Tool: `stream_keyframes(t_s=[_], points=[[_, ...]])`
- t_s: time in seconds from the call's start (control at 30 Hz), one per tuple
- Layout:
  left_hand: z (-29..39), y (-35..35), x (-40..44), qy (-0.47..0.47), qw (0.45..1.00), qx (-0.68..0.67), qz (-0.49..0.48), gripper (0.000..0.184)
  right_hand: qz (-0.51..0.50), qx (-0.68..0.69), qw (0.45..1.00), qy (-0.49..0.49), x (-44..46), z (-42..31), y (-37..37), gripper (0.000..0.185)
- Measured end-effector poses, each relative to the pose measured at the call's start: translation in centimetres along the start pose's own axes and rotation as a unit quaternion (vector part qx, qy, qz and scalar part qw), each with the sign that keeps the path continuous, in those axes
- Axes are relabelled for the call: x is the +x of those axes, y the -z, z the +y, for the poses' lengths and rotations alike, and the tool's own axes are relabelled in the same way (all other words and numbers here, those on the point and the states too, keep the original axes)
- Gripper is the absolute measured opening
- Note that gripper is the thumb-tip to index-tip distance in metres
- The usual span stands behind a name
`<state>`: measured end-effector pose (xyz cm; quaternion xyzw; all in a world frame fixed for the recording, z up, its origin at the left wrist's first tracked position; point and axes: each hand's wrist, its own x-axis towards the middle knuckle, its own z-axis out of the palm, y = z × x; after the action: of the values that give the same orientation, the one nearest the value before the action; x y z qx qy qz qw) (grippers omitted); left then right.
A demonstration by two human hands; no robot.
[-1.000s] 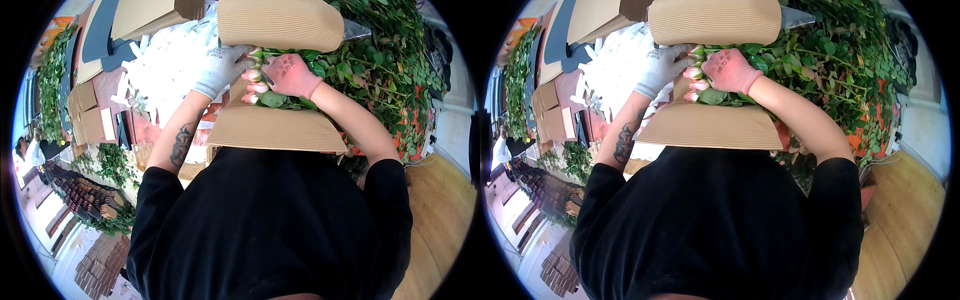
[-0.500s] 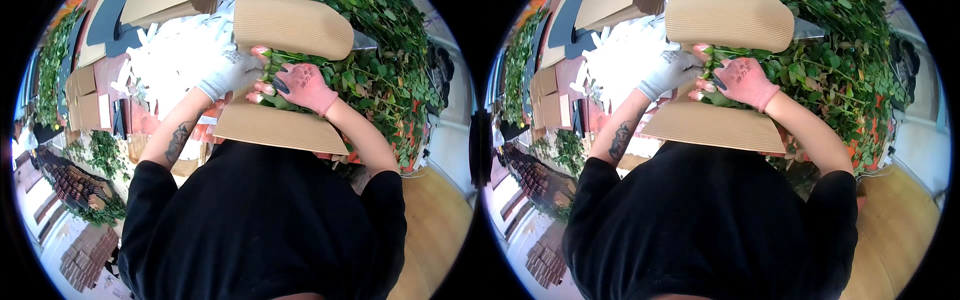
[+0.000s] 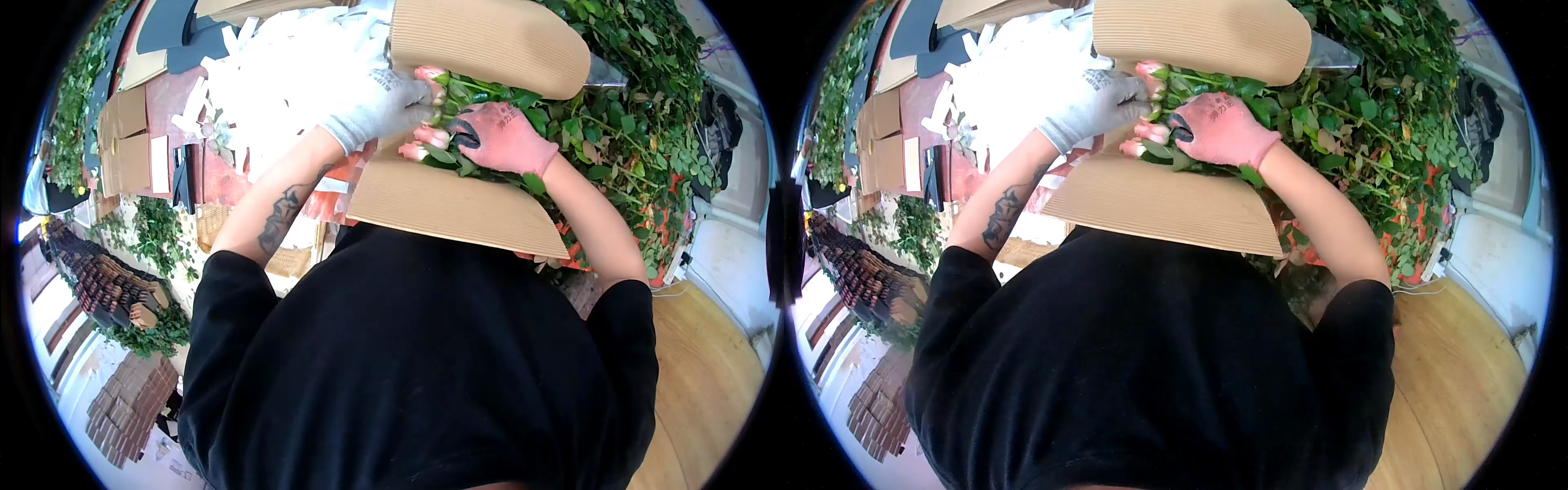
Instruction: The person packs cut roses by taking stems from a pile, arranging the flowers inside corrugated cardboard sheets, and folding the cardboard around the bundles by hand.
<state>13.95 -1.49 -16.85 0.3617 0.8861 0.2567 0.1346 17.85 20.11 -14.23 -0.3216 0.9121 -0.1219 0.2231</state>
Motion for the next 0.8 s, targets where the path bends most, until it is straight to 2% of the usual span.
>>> stream_keyframes(t_s=[0.03,0.13,0.23,0.37,0.43,0.57,0.67,0.8], points=[[0.2,-0.1,-0.1,0.019,1.000,0.006,-0.017,0.023,-0.004,0.002,1.000,-0.001,0.0,0.1,-0.6,0.020],[0.1,-0.4,-0.1,0.010,1.000,-0.013,0.005,0.020,0.071,-0.025,0.997,0.021,0.2,0.8,-1.8,0.020],[0.0,-0.3,-0.2,0.015,1.000,0.005,0.004,0.020,0.081,-0.049,0.995,0.012,-0.4,0.3,-1.7,0.022],[0.1,-0.4,-0.2,0.004,1.000,0.021,0.008,0.020,0.016,-0.037,0.999,0.030,-0.6,0.0,-0.9,0.025],[0.5,0.0,-0.1,0.020,1.000,-0.005,-0.006,0.020,-0.006,-0.081,0.996,-0.021,-0.1,-1.0,-0.4,0.025],[-0.2,-0.6,-0.4,-0.002,1.000,0.001,0.020,0.020,0.054,-0.105,0.993,0.001,0.3,-0.6,-1.2,0.025],[-0.3,-0.8,-0.2,0.008,1.000,0.000,0.017,0.020,0.003,-0.098,0.995,-0.004,0.7,-1.3,-1.2,0.027],[-0.1,-0.6,-0.2,0.002,1.000,0.009,0.018,0.020,0.011,-0.104,0.994,0.018,0.6,-1.3,-1.2,0.029]])
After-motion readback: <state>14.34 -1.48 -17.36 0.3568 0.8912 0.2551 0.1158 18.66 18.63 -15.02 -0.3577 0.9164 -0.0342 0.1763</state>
